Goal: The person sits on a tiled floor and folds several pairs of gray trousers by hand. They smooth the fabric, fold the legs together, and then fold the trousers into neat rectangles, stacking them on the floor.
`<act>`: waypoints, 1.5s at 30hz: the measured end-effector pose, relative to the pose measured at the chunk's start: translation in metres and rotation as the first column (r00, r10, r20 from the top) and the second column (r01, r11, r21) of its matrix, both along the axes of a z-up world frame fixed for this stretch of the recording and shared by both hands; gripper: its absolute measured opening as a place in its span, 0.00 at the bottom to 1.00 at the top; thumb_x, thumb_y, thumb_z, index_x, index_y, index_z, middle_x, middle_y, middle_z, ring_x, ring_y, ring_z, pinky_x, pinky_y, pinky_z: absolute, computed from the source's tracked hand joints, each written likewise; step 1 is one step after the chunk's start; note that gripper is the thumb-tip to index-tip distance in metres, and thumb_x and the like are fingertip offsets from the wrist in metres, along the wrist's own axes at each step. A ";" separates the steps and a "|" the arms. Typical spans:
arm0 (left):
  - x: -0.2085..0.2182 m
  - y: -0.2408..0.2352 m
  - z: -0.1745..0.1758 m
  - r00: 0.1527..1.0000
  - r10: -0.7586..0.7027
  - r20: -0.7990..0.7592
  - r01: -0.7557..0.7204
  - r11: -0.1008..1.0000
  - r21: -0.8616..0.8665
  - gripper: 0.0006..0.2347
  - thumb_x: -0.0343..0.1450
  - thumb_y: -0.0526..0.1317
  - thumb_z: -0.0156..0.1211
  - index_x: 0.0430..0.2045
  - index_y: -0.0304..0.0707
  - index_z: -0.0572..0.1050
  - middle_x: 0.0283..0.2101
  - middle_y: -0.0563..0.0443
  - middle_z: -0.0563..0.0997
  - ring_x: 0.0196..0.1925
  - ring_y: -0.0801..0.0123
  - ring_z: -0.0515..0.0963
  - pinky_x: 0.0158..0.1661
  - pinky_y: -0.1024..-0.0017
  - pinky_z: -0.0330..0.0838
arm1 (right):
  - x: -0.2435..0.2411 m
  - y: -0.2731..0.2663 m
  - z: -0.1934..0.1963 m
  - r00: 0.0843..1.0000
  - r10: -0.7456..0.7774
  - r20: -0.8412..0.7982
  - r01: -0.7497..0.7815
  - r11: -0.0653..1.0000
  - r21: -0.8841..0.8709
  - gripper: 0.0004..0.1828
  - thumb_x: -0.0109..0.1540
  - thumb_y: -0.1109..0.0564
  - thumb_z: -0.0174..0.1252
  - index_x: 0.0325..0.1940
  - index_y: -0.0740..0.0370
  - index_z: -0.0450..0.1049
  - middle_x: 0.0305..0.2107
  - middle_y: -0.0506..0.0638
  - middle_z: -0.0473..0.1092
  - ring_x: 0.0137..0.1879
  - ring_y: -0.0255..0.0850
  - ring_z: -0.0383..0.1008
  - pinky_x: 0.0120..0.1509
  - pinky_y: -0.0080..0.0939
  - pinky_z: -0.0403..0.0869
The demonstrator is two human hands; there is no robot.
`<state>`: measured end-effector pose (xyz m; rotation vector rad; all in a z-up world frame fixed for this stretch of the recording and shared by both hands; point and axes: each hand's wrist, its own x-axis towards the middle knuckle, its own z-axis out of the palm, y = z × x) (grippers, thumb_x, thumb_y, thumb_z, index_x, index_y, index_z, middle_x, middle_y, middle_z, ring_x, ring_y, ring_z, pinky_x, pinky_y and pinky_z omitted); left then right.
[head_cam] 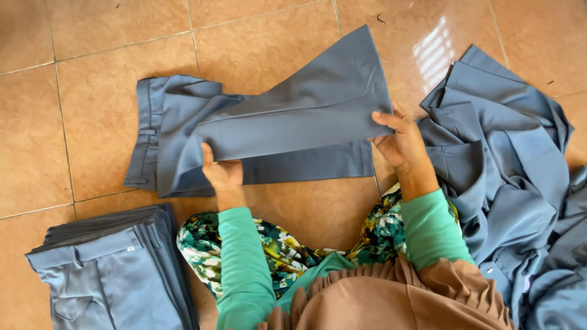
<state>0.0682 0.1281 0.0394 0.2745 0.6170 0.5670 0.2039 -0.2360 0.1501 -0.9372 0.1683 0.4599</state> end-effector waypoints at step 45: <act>-0.026 -0.098 -0.026 0.280 -0.768 -0.576 0.960 0.214 0.180 0.22 0.73 0.50 0.61 0.56 0.31 0.75 0.39 0.38 0.84 0.38 0.63 0.87 0.33 0.77 0.82 | 0.106 -0.198 -0.255 0.958 -0.279 0.068 0.118 0.167 -0.979 0.39 0.45 0.55 0.77 0.60 0.40 0.76 0.47 0.51 0.76 0.56 0.57 0.75 0.56 0.64 0.74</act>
